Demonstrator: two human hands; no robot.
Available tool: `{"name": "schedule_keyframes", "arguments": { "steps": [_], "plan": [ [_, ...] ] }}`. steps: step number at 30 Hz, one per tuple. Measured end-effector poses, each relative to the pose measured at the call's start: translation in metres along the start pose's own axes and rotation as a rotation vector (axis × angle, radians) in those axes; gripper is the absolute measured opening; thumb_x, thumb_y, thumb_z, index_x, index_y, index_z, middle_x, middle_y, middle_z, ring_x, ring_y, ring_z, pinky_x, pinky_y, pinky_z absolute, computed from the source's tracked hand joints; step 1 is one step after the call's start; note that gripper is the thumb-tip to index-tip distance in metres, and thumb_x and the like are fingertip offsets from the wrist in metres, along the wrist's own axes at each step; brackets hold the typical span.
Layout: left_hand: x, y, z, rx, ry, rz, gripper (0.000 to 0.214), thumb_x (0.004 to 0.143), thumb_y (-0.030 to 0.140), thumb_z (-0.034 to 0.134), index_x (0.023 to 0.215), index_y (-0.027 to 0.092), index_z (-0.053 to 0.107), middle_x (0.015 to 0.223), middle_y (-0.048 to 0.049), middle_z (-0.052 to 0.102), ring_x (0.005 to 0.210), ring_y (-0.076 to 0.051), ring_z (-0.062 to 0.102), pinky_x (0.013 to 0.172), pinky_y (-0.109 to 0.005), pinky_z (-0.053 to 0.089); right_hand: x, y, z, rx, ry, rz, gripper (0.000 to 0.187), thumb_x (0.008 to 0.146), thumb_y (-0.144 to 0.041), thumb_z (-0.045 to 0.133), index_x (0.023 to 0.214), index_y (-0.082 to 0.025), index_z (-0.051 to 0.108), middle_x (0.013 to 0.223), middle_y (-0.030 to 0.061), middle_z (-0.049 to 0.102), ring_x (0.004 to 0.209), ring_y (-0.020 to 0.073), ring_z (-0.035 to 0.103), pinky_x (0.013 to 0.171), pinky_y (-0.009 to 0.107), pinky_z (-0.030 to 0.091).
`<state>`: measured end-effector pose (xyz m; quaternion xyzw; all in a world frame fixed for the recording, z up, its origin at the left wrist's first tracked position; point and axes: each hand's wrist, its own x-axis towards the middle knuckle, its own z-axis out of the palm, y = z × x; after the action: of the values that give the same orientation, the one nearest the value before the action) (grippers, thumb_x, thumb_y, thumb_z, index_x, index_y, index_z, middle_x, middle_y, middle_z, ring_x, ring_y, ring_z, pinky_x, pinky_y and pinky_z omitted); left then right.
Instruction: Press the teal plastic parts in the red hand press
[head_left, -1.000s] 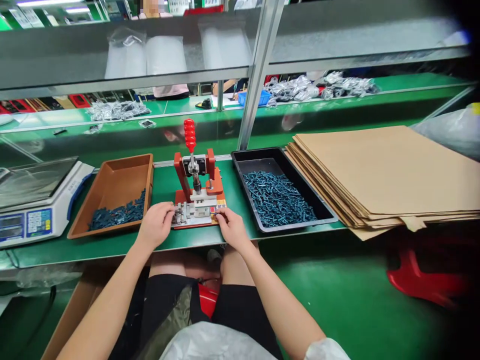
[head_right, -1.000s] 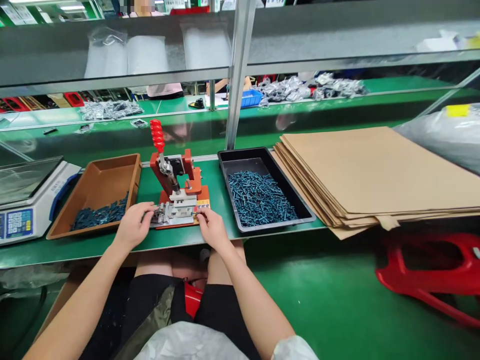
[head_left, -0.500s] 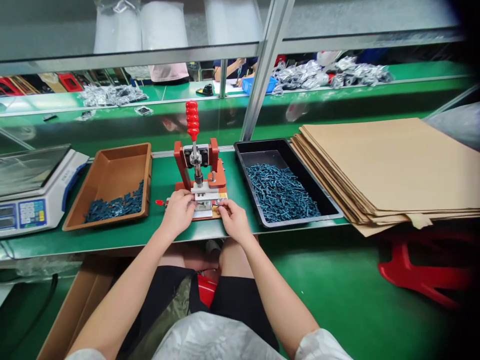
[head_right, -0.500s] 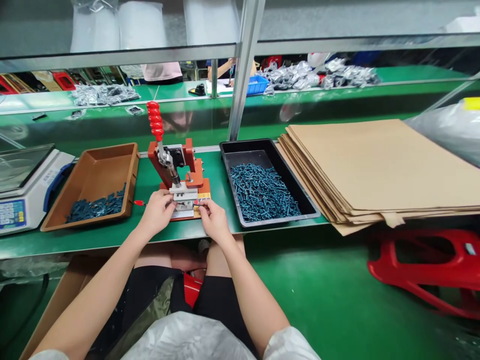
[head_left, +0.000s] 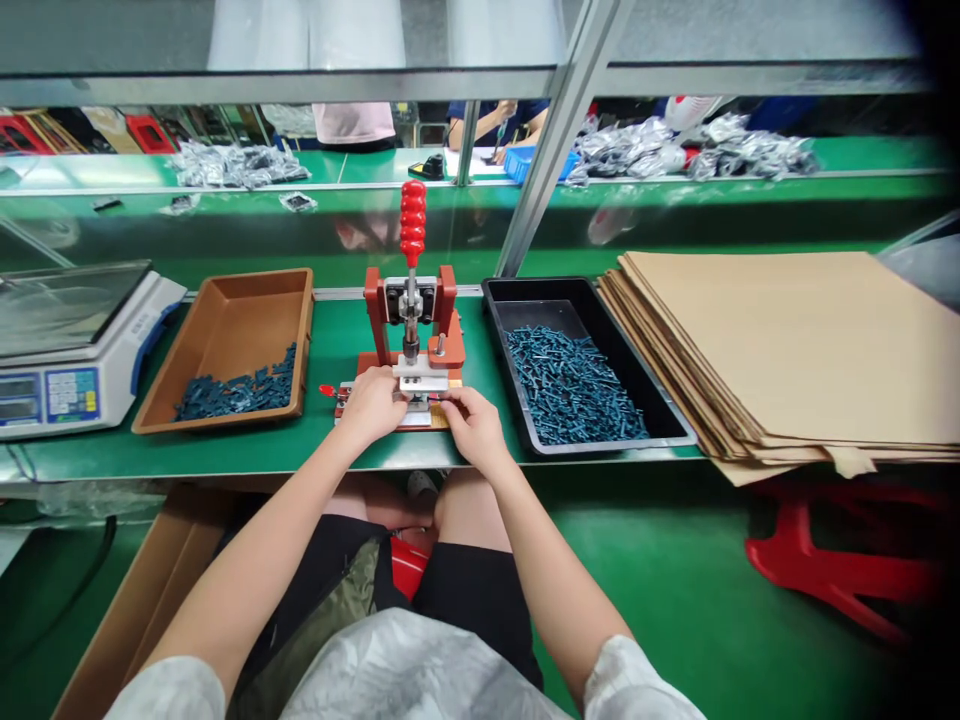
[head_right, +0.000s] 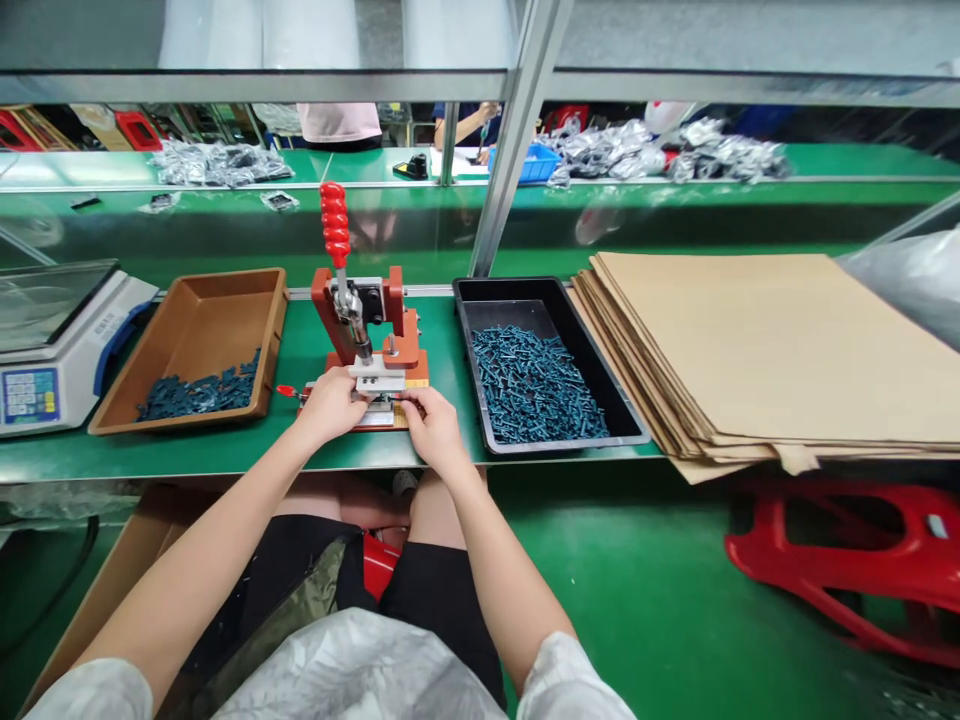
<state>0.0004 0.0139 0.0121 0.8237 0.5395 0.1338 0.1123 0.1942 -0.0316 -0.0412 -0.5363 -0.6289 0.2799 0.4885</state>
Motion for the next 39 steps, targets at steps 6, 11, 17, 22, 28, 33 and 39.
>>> {"name": "schedule_keyframes", "arguments": {
  "steps": [6, 11, 17, 22, 28, 33, 39],
  "plan": [
    [-0.002, -0.006, -0.011, 0.015, -0.105, 0.031, 0.03, 0.073, 0.04, 0.078, 0.096, 0.021, 0.077, 0.107, -0.0101, 0.072, 0.105, -0.031, 0.064, 0.091, -0.041, 0.052, 0.029, -0.003, 0.01, -0.02, -0.132, -0.08, 0.019, 0.084, -0.021, 0.061, 0.097, -0.022, 0.074, 0.102, 0.0045, 0.073, 0.096, 0.0212, 0.067, 0.091, 0.034, 0.053],
    [-0.002, -0.012, -0.009, -0.001, -0.113, 0.05, 0.027, 0.075, 0.04, 0.077, 0.094, 0.02, 0.076, 0.113, -0.0098, 0.071, 0.109, -0.032, 0.062, 0.095, -0.042, 0.051, 0.033, -0.001, 0.021, 0.002, -0.147, -0.089, 0.018, 0.084, -0.02, 0.064, 0.095, -0.024, 0.078, 0.109, 0.0041, 0.073, 0.101, 0.0218, 0.069, 0.095, 0.034, 0.054],
    [-0.005, -0.012, -0.005, -0.046, -0.073, 0.059, 0.025, 0.077, 0.039, 0.076, 0.095, 0.021, 0.076, 0.115, -0.0082, 0.072, 0.113, -0.031, 0.061, 0.098, -0.043, 0.05, 0.027, -0.001, 0.021, -0.073, -0.154, -0.112, 0.022, 0.085, -0.019, 0.064, 0.099, -0.027, 0.079, 0.109, 0.0032, 0.075, 0.102, 0.0227, 0.069, 0.097, 0.036, 0.053],
    [-0.008, -0.011, -0.004, -0.073, -0.052, 0.082, 0.02, 0.079, 0.036, 0.075, 0.092, 0.021, 0.076, 0.115, -0.0085, 0.071, 0.113, -0.031, 0.061, 0.097, -0.045, 0.05, 0.023, -0.001, 0.021, -0.108, -0.142, -0.126, 0.019, 0.085, -0.019, 0.067, 0.097, -0.027, 0.08, 0.104, 0.0031, 0.076, 0.1, 0.0235, 0.069, 0.096, 0.036, 0.054],
    [-0.017, -0.012, -0.003, -0.028, 0.005, 0.197, 0.019, 0.085, 0.034, 0.069, 0.093, 0.018, 0.077, 0.112, -0.0119, 0.069, 0.111, -0.031, 0.06, 0.101, -0.049, 0.047, 0.023, -0.001, 0.022, -0.118, -0.127, -0.162, 0.021, 0.085, -0.017, 0.065, 0.096, -0.026, 0.08, 0.109, 0.0043, 0.076, 0.101, 0.0234, 0.07, 0.095, 0.037, 0.055],
    [-0.017, -0.013, -0.006, -0.004, -0.009, 0.234, 0.023, 0.087, 0.034, 0.066, 0.098, 0.017, 0.077, 0.111, -0.013, 0.069, 0.111, -0.031, 0.06, 0.101, -0.049, 0.047, 0.023, 0.001, 0.024, -0.062, -0.143, -0.185, 0.016, 0.085, -0.019, 0.069, 0.094, -0.025, 0.08, 0.103, 0.0043, 0.077, 0.097, 0.0227, 0.071, 0.093, 0.036, 0.055],
    [-0.017, -0.012, -0.003, 0.052, 0.013, 0.255, 0.025, 0.09, 0.035, 0.061, 0.094, 0.018, 0.078, 0.102, -0.0133, 0.068, 0.105, -0.032, 0.06, 0.096, -0.05, 0.048, 0.019, 0.001, 0.026, -0.08, -0.099, -0.219, 0.014, 0.086, -0.019, 0.067, 0.092, -0.022, 0.079, 0.098, 0.0058, 0.078, 0.095, 0.0236, 0.071, 0.091, 0.037, 0.056]
  ]
}}
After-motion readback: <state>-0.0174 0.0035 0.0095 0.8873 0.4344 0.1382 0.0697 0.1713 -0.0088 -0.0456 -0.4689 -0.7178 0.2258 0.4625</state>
